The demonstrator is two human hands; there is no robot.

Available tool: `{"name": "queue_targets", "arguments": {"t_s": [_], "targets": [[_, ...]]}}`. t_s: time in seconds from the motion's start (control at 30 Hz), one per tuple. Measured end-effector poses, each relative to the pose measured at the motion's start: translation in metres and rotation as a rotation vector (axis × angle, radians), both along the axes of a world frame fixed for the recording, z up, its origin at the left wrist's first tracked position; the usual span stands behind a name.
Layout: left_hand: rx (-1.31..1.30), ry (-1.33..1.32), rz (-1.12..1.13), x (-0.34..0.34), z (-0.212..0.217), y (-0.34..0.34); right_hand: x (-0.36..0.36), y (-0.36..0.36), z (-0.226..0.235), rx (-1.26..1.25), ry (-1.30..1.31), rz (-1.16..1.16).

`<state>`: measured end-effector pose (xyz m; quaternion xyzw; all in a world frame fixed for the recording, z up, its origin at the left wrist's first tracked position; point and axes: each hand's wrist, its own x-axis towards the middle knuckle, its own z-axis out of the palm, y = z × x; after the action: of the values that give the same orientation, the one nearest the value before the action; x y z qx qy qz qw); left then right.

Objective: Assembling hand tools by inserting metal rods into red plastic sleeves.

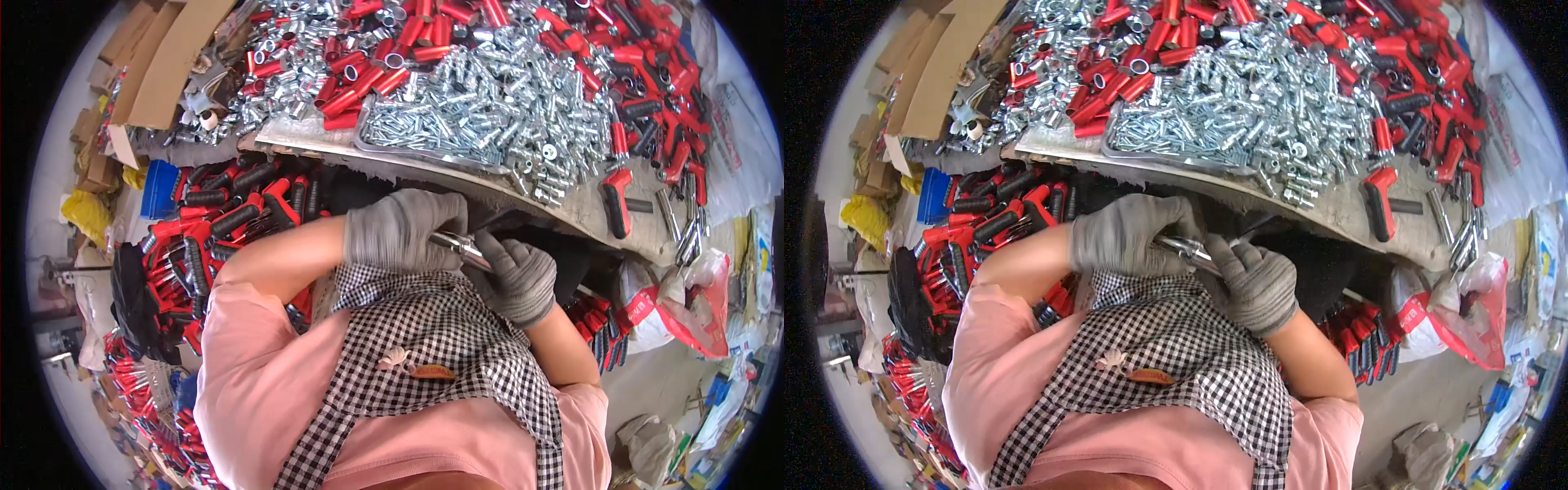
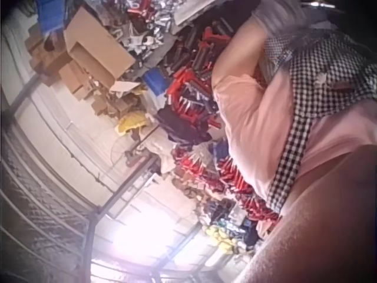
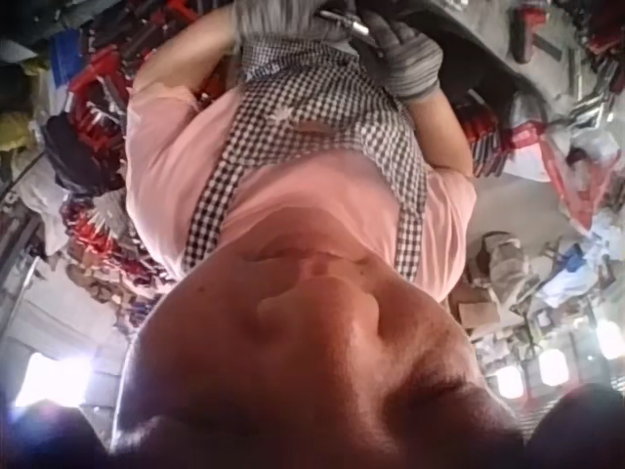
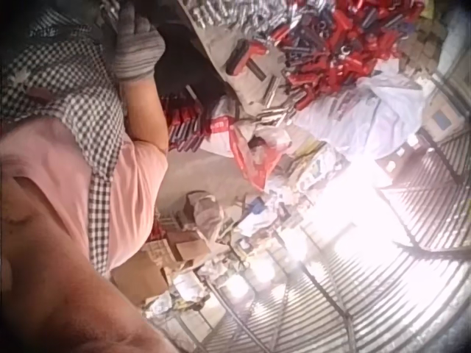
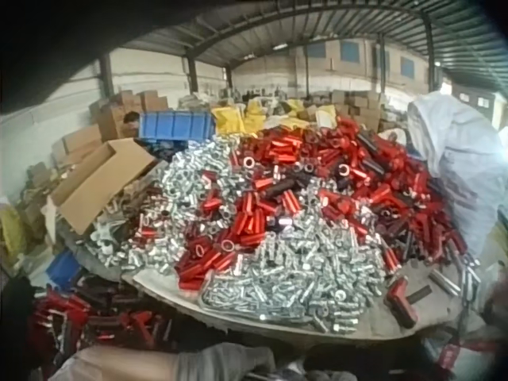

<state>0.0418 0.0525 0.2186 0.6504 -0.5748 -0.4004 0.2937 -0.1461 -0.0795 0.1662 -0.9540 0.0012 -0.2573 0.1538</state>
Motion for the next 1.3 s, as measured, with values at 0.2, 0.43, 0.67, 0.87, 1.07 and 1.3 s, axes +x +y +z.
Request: {"name": "queue_targets", "arguments": {"t_s": [0.2,0.43,0.67,0.87,1.07,1.3], "targets": [[-0.118,0.033,-0.010,0.001,-0.030,0.001,-0.003,0.002,-0.004,0.012,-0.023,0.041],[-0.098,-0.113,0.090,0.012,-0.026,0.002,0.000,-0.015,-0.007,0.228,0.051,0.053],[-0.069,-0.124,-0.043,0.022,-0.026,-0.014,-0.003,-0.019,-0.005,0.338,0.332,0.190],[-0.232,-1.129,0.396,0.118,-0.019,-0.066,-0.012,-0.022,-0.003,0.817,0.383,0.004],[0.042,-0.969,0.851,0.183,-0.033,-0.111,-0.019,-0.025,-0.025,0.989,0.310,0.054],[-0.603,-0.904,0.719,0.157,-0.031,-0.064,-0.023,-0.026,-0.033,1.210,0.171,0.105]]}}
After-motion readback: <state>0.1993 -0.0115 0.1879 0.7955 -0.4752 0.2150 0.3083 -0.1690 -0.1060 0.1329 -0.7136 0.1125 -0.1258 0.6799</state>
